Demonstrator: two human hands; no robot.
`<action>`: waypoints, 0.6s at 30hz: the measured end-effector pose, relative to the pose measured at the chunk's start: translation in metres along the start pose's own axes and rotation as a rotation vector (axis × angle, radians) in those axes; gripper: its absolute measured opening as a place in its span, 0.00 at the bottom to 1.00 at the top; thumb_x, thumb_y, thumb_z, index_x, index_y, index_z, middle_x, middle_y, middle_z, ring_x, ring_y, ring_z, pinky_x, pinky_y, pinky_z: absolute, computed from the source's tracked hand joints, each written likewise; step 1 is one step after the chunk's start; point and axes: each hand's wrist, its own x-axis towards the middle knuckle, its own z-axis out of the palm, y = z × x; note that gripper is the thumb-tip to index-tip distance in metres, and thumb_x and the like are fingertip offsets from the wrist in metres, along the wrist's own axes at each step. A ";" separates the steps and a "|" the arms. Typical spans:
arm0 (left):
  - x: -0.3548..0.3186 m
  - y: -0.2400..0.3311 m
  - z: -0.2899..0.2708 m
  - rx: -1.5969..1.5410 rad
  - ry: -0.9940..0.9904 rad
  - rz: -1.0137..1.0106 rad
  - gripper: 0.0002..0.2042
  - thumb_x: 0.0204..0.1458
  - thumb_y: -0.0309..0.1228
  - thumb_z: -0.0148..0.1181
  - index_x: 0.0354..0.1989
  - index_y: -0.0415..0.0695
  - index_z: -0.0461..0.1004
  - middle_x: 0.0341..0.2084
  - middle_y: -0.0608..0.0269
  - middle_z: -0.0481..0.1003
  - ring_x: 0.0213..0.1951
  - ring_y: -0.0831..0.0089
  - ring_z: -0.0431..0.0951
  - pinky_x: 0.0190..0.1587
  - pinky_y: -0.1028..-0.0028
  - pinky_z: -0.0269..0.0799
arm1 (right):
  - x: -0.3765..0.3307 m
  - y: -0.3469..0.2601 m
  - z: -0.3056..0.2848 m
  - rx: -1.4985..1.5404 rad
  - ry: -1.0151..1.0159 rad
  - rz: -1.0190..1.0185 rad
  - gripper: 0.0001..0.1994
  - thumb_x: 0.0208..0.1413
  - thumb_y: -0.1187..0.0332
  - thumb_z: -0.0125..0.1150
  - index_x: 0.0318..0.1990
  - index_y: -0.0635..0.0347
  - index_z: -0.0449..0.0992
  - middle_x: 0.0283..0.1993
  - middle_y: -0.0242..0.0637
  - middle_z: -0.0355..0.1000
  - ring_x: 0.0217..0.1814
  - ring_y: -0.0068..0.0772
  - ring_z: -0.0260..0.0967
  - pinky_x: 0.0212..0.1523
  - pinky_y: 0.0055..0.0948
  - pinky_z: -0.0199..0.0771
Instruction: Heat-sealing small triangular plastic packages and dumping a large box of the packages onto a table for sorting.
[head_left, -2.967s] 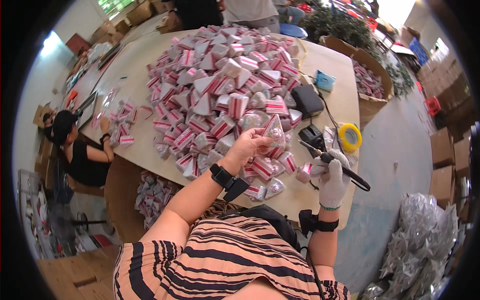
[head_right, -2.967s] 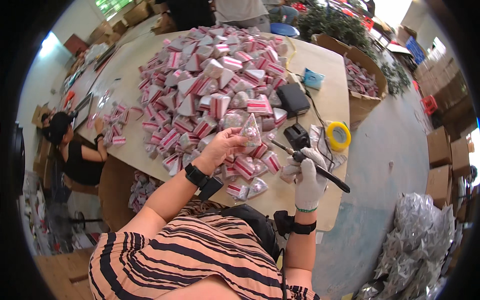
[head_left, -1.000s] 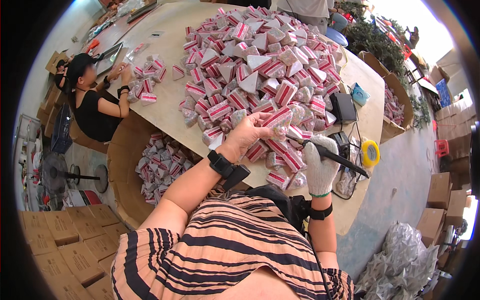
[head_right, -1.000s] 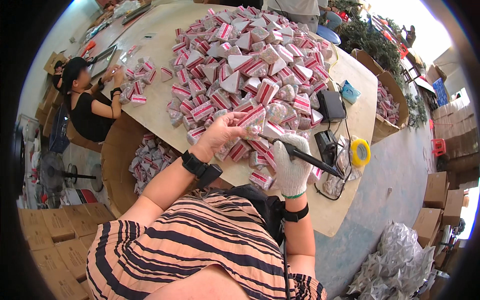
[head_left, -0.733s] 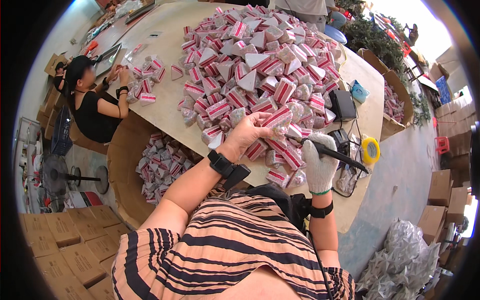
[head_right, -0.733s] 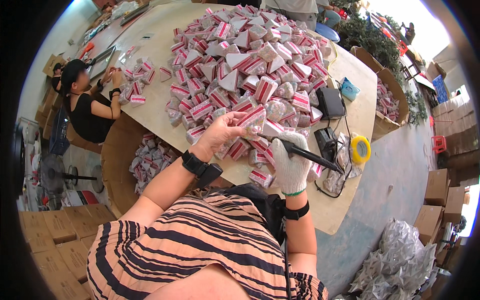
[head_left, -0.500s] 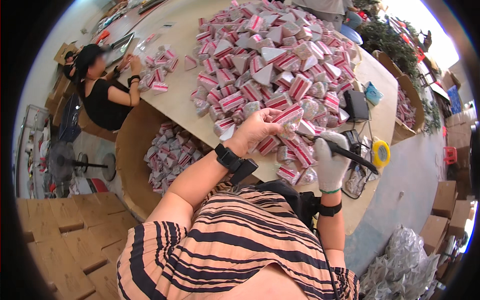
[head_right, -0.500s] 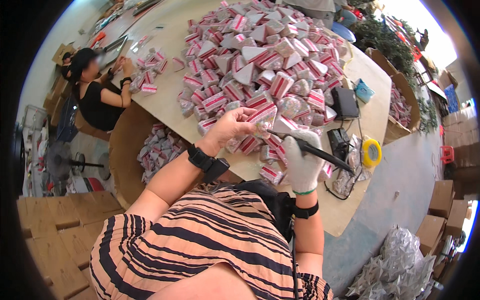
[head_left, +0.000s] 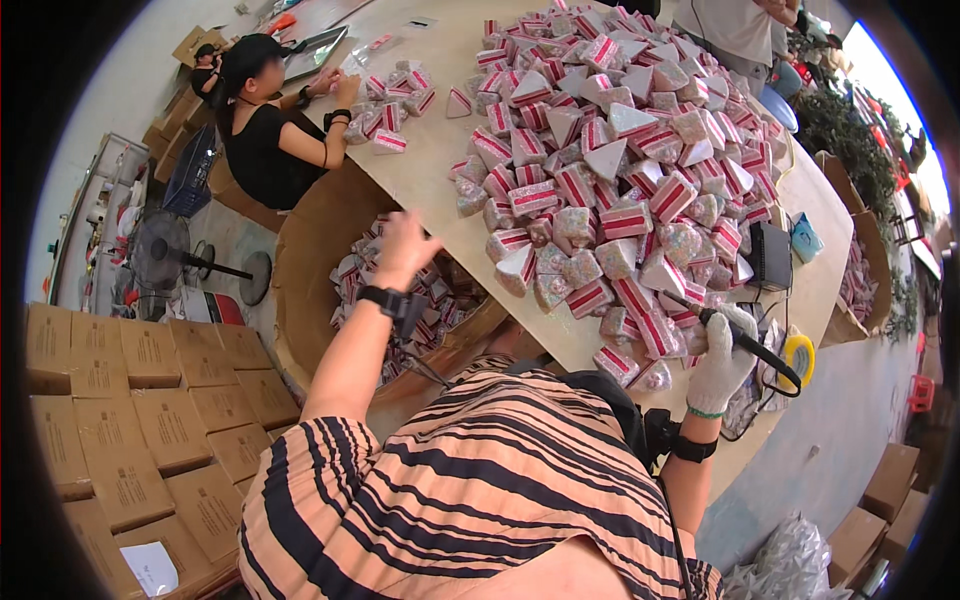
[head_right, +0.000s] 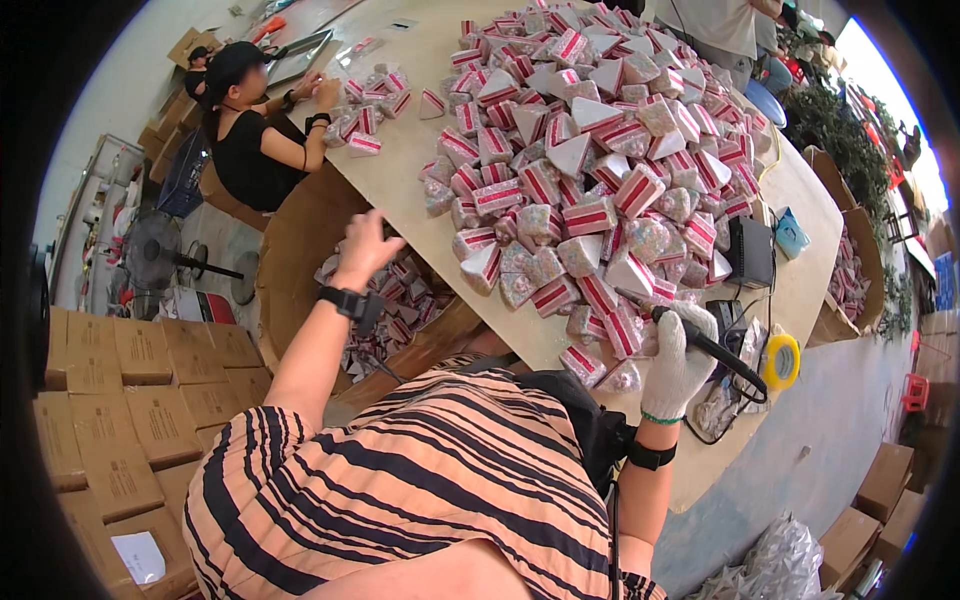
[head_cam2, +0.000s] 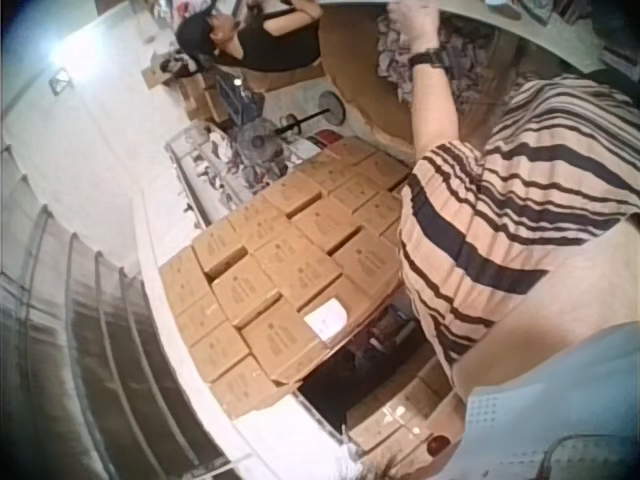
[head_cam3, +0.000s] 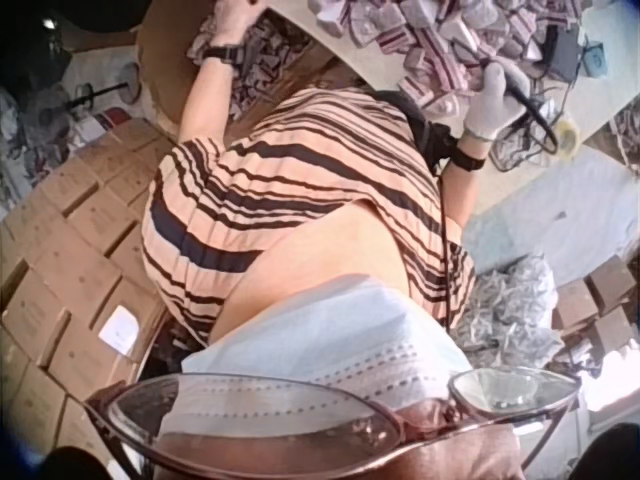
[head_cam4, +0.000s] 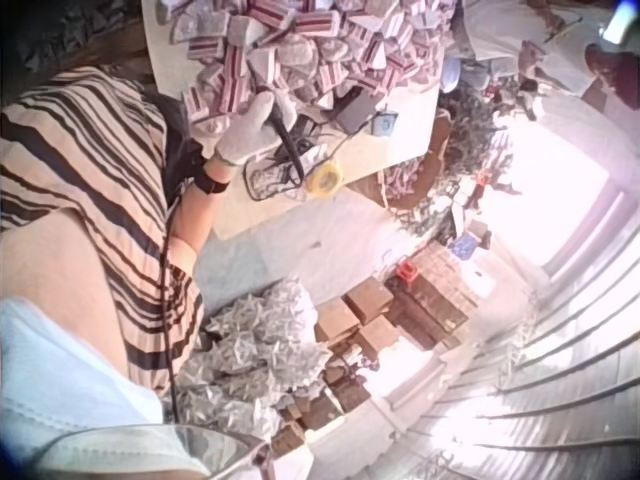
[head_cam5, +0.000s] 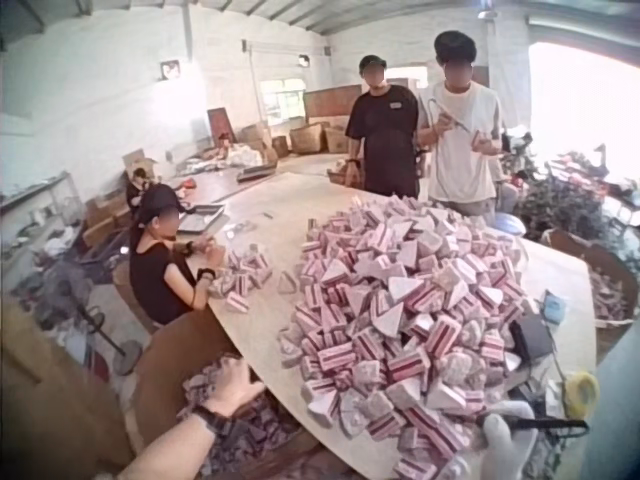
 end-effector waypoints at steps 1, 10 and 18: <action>-0.003 0.007 0.010 -0.111 -0.063 0.199 0.28 0.39 0.40 0.65 0.50 0.40 0.70 0.45 0.41 0.72 0.49 0.50 0.72 0.52 0.60 0.68 | -0.002 0.001 0.000 0.002 -0.031 0.013 0.05 0.54 0.74 0.59 0.38 0.60 0.72 0.30 0.30 0.70 0.23 0.16 0.66 0.21 0.14 0.64; -0.017 0.071 0.141 -0.300 -0.167 0.173 0.35 0.37 0.42 0.71 0.54 0.43 0.62 0.43 0.34 0.70 0.47 0.40 0.71 0.52 0.57 0.68 | -0.008 0.004 0.025 0.059 -0.129 0.025 0.05 0.53 0.76 0.59 0.38 0.62 0.72 0.34 0.30 0.70 0.35 0.18 0.65 0.37 0.19 0.66; -0.003 0.103 0.022 -1.505 -0.792 -0.309 0.19 0.56 0.41 0.49 0.52 0.44 0.69 0.41 0.60 0.76 0.37 0.68 0.78 0.37 0.63 0.77 | -0.011 0.009 0.039 0.020 -0.241 -0.051 0.09 0.52 0.77 0.59 0.42 0.63 0.71 0.39 0.34 0.70 0.34 0.20 0.69 0.34 0.19 0.70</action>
